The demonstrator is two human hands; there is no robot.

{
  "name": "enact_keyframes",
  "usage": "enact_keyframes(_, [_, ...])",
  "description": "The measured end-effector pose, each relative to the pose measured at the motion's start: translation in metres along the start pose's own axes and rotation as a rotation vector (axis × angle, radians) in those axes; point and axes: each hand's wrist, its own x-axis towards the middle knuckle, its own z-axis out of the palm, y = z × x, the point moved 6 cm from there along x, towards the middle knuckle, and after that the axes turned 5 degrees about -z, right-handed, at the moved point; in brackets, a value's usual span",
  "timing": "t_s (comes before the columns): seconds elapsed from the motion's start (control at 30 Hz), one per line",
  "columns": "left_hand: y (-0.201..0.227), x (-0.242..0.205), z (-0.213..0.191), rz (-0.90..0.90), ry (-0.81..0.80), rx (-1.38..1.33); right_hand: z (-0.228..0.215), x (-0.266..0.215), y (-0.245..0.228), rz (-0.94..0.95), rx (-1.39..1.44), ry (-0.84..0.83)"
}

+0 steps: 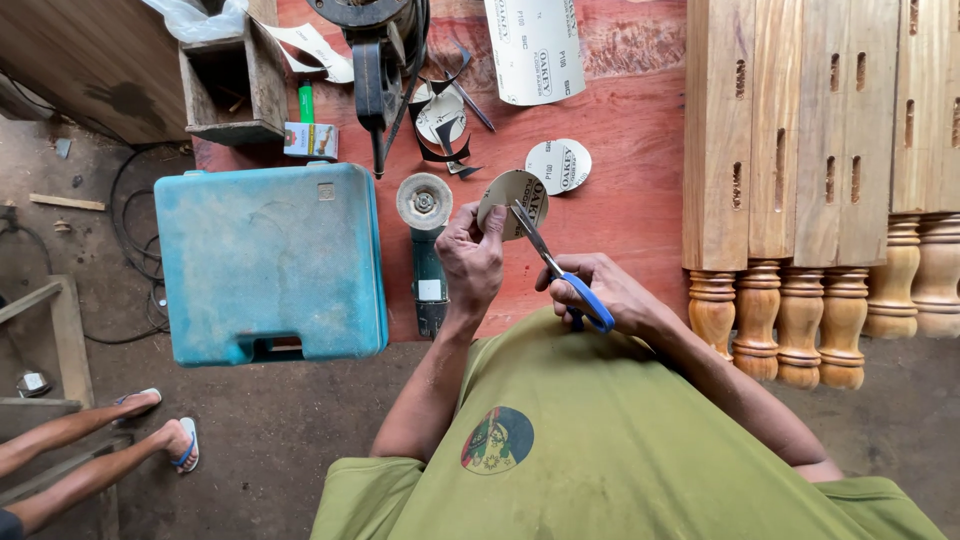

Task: The person uses blue-handled scissors to cut circular sandpaper discs from a larger sheet. They trim the edges of the discs and place the cut pieces on the workbench.

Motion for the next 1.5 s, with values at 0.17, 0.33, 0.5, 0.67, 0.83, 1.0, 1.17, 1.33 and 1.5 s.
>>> enact_keyframes(0.17, [0.012,-0.005,0.003,0.024,-0.008,-0.015,0.0,0.002,-0.003,0.018,-0.015,0.011])
enact_keyframes(0.33, [0.015,-0.006,0.003,0.057,-0.049,-0.013,-0.001,0.004,0.0,0.048,-0.02,0.019])
enact_keyframes(0.5, [0.007,-0.003,0.001,0.014,-0.046,0.159,-0.001,0.006,0.005,-0.102,-0.152,-0.008])
enact_keyframes(0.67, [0.013,-0.01,0.004,-0.024,-0.096,0.162,0.0,0.008,-0.002,-0.131,-0.191,0.002])
enact_keyframes(0.83, [0.016,-0.016,0.004,-0.058,-0.135,0.163,-0.002,0.009,0.004,-0.089,-0.161,-0.014])
enact_keyframes(1.0, [0.007,-0.014,0.007,-0.05,-0.187,0.191,-0.004,0.012,0.008,-0.082,-0.177,0.005])
enact_keyframes(1.17, [0.008,-0.014,0.009,-0.072,-0.196,0.144,-0.009,0.012,0.029,-0.088,-0.146,0.057])
enact_keyframes(1.33, [0.001,-0.016,0.011,-0.11,-0.194,0.092,-0.014,0.013,0.041,-0.092,-0.118,0.085])
enact_keyframes(1.5, [-0.01,-0.015,0.009,-0.13,-0.174,0.069,-0.016,0.017,0.044,-0.071,-0.12,0.072])
